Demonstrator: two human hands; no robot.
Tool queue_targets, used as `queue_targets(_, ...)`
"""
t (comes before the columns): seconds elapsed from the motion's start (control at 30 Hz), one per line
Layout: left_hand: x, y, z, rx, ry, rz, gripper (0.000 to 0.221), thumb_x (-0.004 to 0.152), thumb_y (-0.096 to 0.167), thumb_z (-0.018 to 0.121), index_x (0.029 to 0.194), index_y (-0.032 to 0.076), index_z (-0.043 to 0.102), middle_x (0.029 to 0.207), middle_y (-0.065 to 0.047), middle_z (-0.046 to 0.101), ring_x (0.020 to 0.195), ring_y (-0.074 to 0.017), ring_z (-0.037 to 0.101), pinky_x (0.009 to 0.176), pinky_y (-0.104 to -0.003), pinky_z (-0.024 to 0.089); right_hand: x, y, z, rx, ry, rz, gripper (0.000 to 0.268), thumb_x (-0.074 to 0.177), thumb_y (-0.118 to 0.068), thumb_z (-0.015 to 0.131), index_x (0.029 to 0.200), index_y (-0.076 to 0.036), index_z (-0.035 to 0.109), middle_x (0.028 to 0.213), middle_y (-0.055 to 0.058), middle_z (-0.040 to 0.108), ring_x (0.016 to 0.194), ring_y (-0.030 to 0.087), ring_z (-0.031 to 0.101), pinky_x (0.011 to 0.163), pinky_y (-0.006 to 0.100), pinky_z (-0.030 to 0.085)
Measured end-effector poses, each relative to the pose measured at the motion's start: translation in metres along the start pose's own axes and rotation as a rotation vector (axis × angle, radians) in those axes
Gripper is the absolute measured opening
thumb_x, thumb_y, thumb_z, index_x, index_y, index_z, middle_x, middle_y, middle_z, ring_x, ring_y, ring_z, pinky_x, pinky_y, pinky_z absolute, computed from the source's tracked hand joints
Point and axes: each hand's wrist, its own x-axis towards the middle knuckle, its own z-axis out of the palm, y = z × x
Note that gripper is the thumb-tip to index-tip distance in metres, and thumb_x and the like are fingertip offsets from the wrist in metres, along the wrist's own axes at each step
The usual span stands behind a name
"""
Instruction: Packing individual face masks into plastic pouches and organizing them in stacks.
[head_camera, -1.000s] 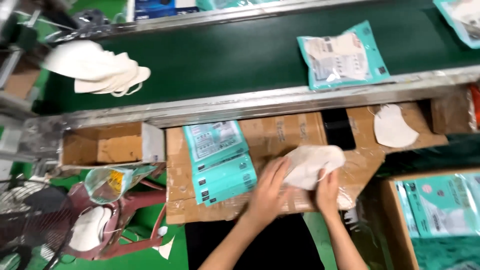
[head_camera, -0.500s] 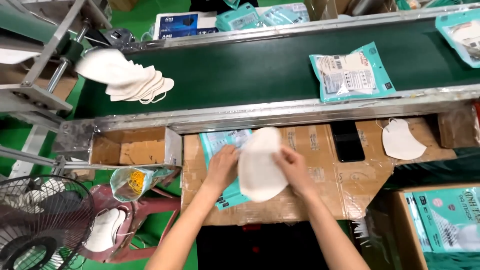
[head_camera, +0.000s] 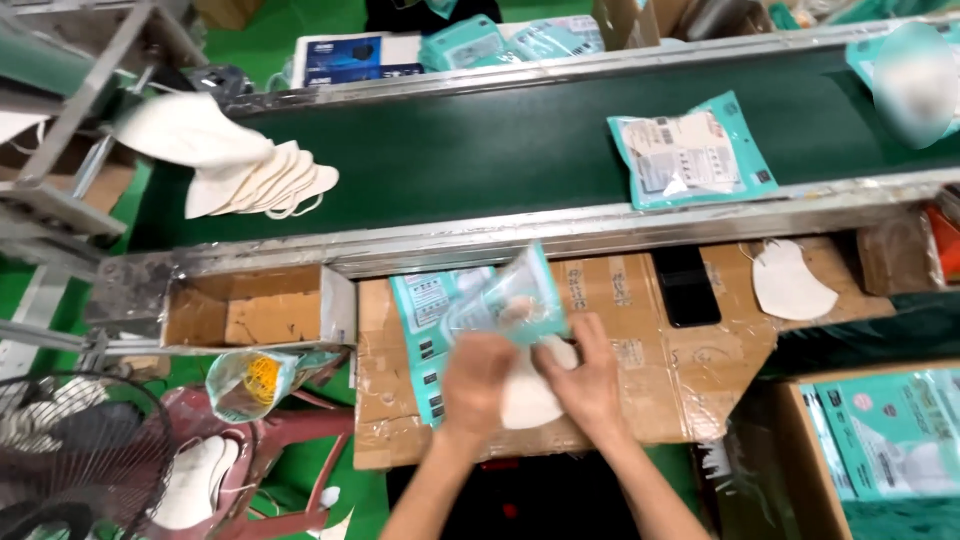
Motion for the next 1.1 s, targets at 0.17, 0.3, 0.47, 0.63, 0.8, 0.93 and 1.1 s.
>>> queue_targets(0.17, -0.018, 0.026, -0.004, -0.126, -0.232, 0.168, 0.023, 0.088, 0.005, 0.078, 0.108, 0.007, 0.067, 0.105, -0.010, 0.068, 0.100, -0.0319, 0.067, 0.089, -0.042, 0.054, 0.003, -0.021, -0.022, 0.376, 0.173, 0.103, 0.036, 0.075, -0.008, 0.079, 0.109, 0.000, 0.072, 0.117, 0.007, 0.062, 0.107, 0.018, 0.064, 0.090, 0.033, 0.055)
queue_targets(0.3, -0.030, 0.007, 0.000, -0.544, 0.148, -0.798, 0.045, 0.086, 0.014, 0.069, 0.128, 0.002, 0.057, 0.121, -0.012, 0.066, 0.114, -0.0276, 0.063, 0.102, -0.037, 0.048, 0.002, -0.011, -0.021, 0.361, 0.080, 0.318, 0.044, 0.072, -0.007, 0.082, 0.115, -0.003, 0.069, 0.119, 0.004, 0.063, 0.104, 0.018, 0.066, 0.087, 0.033, 0.058)
queue_targets(0.47, -0.045, 0.018, 0.037, -0.530, -0.030, -0.871, 0.046, 0.092, 0.014, 0.071, 0.132, -0.006, 0.060, 0.127, -0.015, 0.069, 0.118, -0.0254, 0.064, 0.103, -0.036, 0.047, -0.012, 0.026, 0.012, 0.376, 0.187, 0.229, 0.058, 0.082, -0.004, 0.077, 0.135, -0.004, 0.053, 0.119, 0.011, 0.063, 0.109, 0.022, 0.063, 0.093, 0.036, 0.054)
queue_targets(0.63, -0.043, 0.014, 0.027, -0.568, 0.309, -1.090, 0.040, 0.090, 0.013, 0.075, 0.121, -0.009, 0.064, 0.117, -0.014, 0.073, 0.104, -0.0237, 0.067, 0.094, -0.037, 0.053, -0.045, 0.036, 0.010, 1.203, -0.122, 0.764, 0.033, 0.094, -0.012, 0.059, 0.124, 0.002, 0.061, 0.119, 0.014, 0.072, 0.110, 0.027, 0.070, 0.091, 0.043, 0.061)
queue_targets(0.8, -0.081, 0.023, 0.051, -0.917, 0.127, -1.113, 0.034, 0.090, 0.013, 0.073, 0.117, -0.005, 0.064, 0.111, -0.011, 0.072, 0.098, -0.0192, 0.068, 0.089, -0.035, 0.055, -0.040, 0.052, 0.011, 1.207, -0.176, 0.627, 0.027, 0.100, -0.009, 0.058, 0.119, 0.010, 0.064, 0.109, 0.019, 0.075, 0.097, 0.028, 0.073, 0.084, 0.043, 0.061)
queue_targets(0.93, -0.086, 0.038, 0.047, -0.943, -0.290, -0.956, 0.026, 0.103, 0.018, 0.062, 0.119, -0.001, 0.069, 0.114, -0.009, 0.072, 0.103, -0.0149, 0.066, 0.092, -0.032, 0.054, -0.032, 0.073, -0.002, 1.046, -0.060, 0.546, 0.023, 0.102, -0.009, 0.058, 0.114, 0.008, 0.067, 0.104, 0.015, 0.076, 0.089, 0.022, 0.074, 0.078, 0.036, 0.060)
queue_targets(1.1, -0.006, 0.082, -0.023, -0.455, -0.685, -0.403, 0.021, 0.091, 0.010, 0.076, 0.111, 0.004, 0.074, 0.103, -0.016, 0.075, 0.097, -0.0279, 0.073, 0.092, -0.038, 0.058, -0.018, 0.019, -0.059, 0.411, -0.020, 0.280, 0.023, 0.089, -0.004, 0.070, 0.111, 0.004, 0.070, 0.096, 0.010, 0.074, 0.084, 0.014, 0.068, 0.074, 0.032, 0.056)
